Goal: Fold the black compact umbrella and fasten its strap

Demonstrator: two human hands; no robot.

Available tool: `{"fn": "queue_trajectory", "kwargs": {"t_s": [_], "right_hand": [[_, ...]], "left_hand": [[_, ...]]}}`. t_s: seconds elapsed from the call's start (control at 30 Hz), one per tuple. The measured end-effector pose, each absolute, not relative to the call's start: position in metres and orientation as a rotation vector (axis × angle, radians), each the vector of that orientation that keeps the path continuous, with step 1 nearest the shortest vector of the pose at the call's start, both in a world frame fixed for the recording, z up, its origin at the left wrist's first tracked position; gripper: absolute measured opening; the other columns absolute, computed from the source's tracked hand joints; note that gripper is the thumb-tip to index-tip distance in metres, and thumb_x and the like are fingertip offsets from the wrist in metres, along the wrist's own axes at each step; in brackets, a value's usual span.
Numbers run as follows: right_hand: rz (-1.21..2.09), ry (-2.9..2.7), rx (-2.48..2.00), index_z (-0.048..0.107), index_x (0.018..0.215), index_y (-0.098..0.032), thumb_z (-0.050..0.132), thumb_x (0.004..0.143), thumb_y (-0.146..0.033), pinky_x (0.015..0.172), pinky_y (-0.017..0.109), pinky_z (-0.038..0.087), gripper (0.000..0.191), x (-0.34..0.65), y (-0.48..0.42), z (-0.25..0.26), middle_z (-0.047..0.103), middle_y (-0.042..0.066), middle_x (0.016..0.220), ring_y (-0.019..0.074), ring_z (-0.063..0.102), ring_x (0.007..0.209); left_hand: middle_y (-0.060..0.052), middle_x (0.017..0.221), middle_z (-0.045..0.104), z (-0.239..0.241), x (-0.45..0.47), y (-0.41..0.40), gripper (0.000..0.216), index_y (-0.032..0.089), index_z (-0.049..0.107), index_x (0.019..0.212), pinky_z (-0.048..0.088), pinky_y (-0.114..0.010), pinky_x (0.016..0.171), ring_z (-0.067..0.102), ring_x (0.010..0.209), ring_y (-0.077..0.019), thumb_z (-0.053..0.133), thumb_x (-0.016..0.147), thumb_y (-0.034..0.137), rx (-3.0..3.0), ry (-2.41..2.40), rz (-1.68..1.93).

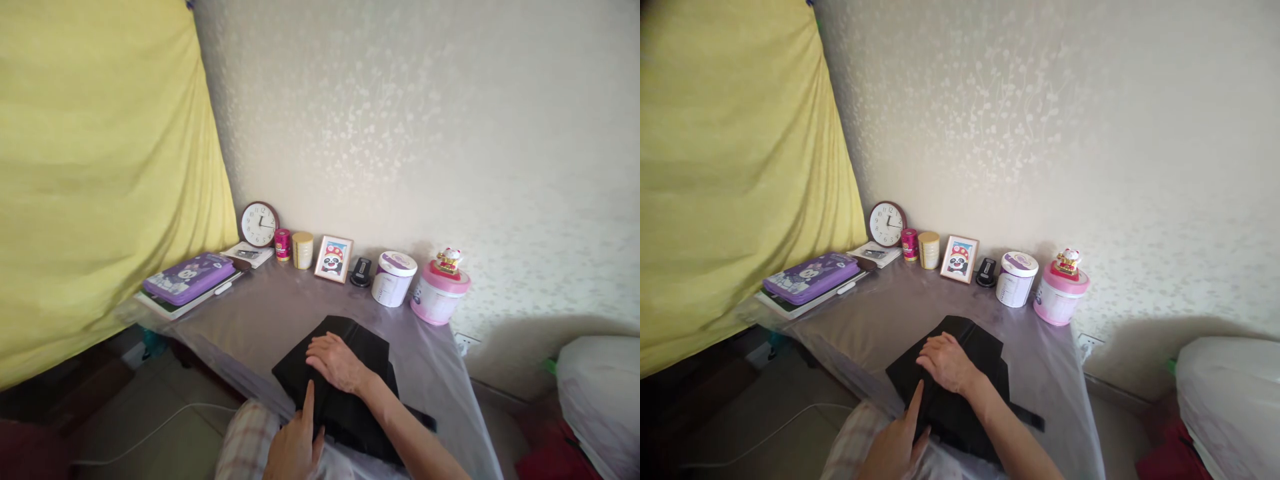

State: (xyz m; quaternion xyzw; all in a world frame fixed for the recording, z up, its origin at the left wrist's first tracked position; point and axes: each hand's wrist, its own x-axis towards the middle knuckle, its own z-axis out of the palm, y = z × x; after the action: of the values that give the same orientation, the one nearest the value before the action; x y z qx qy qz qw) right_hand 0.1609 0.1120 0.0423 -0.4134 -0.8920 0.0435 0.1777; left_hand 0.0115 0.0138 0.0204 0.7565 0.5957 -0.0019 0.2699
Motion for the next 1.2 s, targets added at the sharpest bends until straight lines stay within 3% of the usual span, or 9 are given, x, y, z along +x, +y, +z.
{"fn": "queue_trajectory", "kwargs": {"t_s": [0.13, 0.3, 0.5, 0.63, 0.77, 0.87, 1.03, 1.2], "right_hand": [[0.120, -2.694, -1.246, 0.068, 0.086, -0.020, 0.042, 0.097, -0.036, 0.102, 0.043, 0.032, 0.033, 0.152, 0.113, 0.044, 0.071, 0.004, 0.090, 0.0187, 0.063, 0.096], [0.028, -2.451, -1.610, 0.070, 0.083, -0.018, 0.051, 0.092, -0.034, 0.099, 0.040, 0.035, 0.027, 0.176, 0.156, 0.041, 0.072, 0.008, 0.093, 0.0215, 0.063, 0.097], [-0.030, -2.078, -1.807, 0.068, 0.090, -0.018, 0.040, 0.095, -0.028, 0.088, 0.038, 0.044, 0.030, 0.232, 0.167, 0.051, 0.070, 0.012, 0.099, 0.0236, 0.063, 0.097], [-0.069, -1.897, -1.781, 0.062, 0.106, -0.018, 0.034, 0.096, -0.026, 0.090, 0.033, 0.045, 0.030, 0.278, 0.131, 0.056, 0.065, 0.010, 0.111, 0.0201, 0.060, 0.104], [-0.052, -1.727, -1.578, 0.061, 0.105, -0.020, 0.038, 0.094, -0.029, 0.083, 0.036, 0.051, 0.027, 0.302, 0.075, 0.046, 0.066, 0.008, 0.102, 0.0210, 0.063, 0.094], [0.034, -1.820, -1.515, 0.058, 0.113, -0.023, 0.038, 0.093, -0.025, 0.086, 0.035, 0.052, 0.028, 0.297, 0.034, 0.036, 0.061, 0.008, 0.117, 0.0194, 0.063, 0.099], [0.111, -2.076, -1.408, 0.047, 0.131, -0.025, 0.034, 0.092, -0.013, 0.094, 0.033, 0.048, 0.043, 0.272, -0.005, 0.031, 0.039, 0.010, 0.143, 0.0179, 0.052, 0.119], [0.078, -2.128, -1.293, 0.057, 0.117, -0.023, 0.034, 0.088, -0.008, 0.091, 0.033, 0.050, 0.040, 0.257, -0.001, 0.035, 0.043, 0.010, 0.141, 0.0179, 0.055, 0.116]], "left_hand": [[-0.016, 0.115, 0.064, 0.017, 0.012, 0.013, 0.063, 0.010, 0.006, 0.147, 0.046, -0.028, 0.072, 0.065, 0.094, -0.0237, 0.033, 0.092, 0.022, 2.052, 1.625, -0.007], [-0.015, 0.113, 0.065, 0.022, 0.013, 0.012, 0.064, 0.012, 0.007, 0.147, 0.045, -0.027, 0.073, 0.064, 0.094, -0.0229, 0.036, 0.091, 0.021, 2.068, 1.667, -0.048], [-0.014, 0.103, 0.068, 0.027, 0.013, 0.012, 0.061, 0.012, 0.008, 0.147, 0.044, -0.027, 0.072, 0.065, 0.093, -0.0232, 0.034, 0.093, 0.025, 2.067, 1.696, -0.097], [-0.014, 0.093, 0.070, 0.026, 0.012, 0.011, 0.060, 0.009, 0.008, 0.147, 0.044, -0.028, 0.071, 0.066, 0.090, -0.0233, 0.033, 0.094, 0.027, 2.094, 1.690, -0.065], [-0.013, 0.092, 0.071, 0.024, 0.010, 0.008, 0.060, 0.008, 0.010, 0.146, 0.044, -0.028, 0.070, 0.067, 0.087, -0.0230, 0.032, 0.095, 0.028, 2.133, 1.683, -0.020], [-0.013, 0.089, 0.071, 0.023, 0.010, 0.007, 0.059, 0.007, 0.011, 0.146, 0.044, -0.028, 0.069, 0.067, 0.085, -0.0225, 0.031, 0.095, 0.029, 2.173, 1.691, -0.009], [-0.013, 0.094, 0.070, 0.020, 0.009, 0.007, 0.058, 0.011, 0.014, 0.147, 0.044, -0.027, 0.069, 0.066, 0.087, -0.0218, 0.031, 0.095, 0.032, 2.201, 1.729, 0.023], [-0.012, 0.094, 0.070, 0.017, 0.008, 0.008, 0.060, 0.012, 0.015, 0.146, 0.044, -0.027, 0.070, 0.066, 0.088, -0.0219, 0.035, 0.094, 0.034, 2.192, 1.724, 0.059]]}}
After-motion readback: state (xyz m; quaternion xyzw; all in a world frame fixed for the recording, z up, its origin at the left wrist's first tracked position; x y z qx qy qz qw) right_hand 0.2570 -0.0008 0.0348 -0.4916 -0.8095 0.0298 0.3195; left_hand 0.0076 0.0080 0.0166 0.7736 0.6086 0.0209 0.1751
